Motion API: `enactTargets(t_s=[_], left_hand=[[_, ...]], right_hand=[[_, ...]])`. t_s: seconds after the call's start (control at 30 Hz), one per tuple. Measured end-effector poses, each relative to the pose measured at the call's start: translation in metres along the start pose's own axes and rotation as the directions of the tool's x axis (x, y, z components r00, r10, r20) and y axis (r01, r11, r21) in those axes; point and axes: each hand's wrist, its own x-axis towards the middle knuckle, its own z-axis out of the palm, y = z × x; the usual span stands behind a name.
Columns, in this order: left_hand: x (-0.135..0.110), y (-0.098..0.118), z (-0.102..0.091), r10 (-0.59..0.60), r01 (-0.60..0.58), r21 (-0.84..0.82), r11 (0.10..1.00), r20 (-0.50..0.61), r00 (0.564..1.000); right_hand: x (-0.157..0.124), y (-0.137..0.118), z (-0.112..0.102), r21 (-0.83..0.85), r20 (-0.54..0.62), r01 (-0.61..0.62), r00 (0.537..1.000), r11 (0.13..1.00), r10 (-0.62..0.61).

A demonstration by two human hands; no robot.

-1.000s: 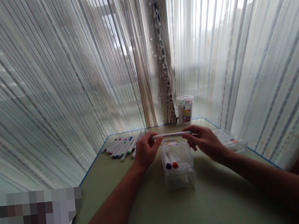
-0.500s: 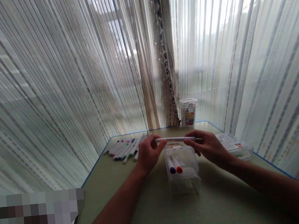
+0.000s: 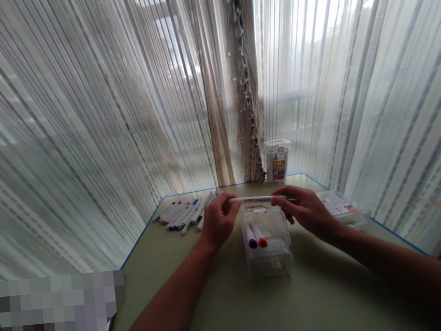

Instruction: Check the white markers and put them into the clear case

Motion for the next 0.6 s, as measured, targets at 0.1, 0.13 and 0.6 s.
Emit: enactTargets(t_s=[0.1,0.13,0.6], left_hand=[[0.0006,0.0005,0.0000,-0.002,0.002,0.011,1.000,-0.005,1.000],[0.0007,0.0007,0.0000,-0.002,0.003,0.015,1.000,-0.005,1.000],[0.0009,0.0009,0.0001,-0.009,0.009,0.018,1.000,0.010,1.000]], right_hand=[[-0.0005,0.0007,-0.0008,-0.008,0.004,0.004,1.000,1.000,-0.004],[-0.0007,0.0008,-0.0011,-0.009,0.004,0.004,1.000,1.000,-0.004],[-0.0023,-0.0036,-0.0010,-0.023,0.008,0.012,1.000,1.000,-0.012]])
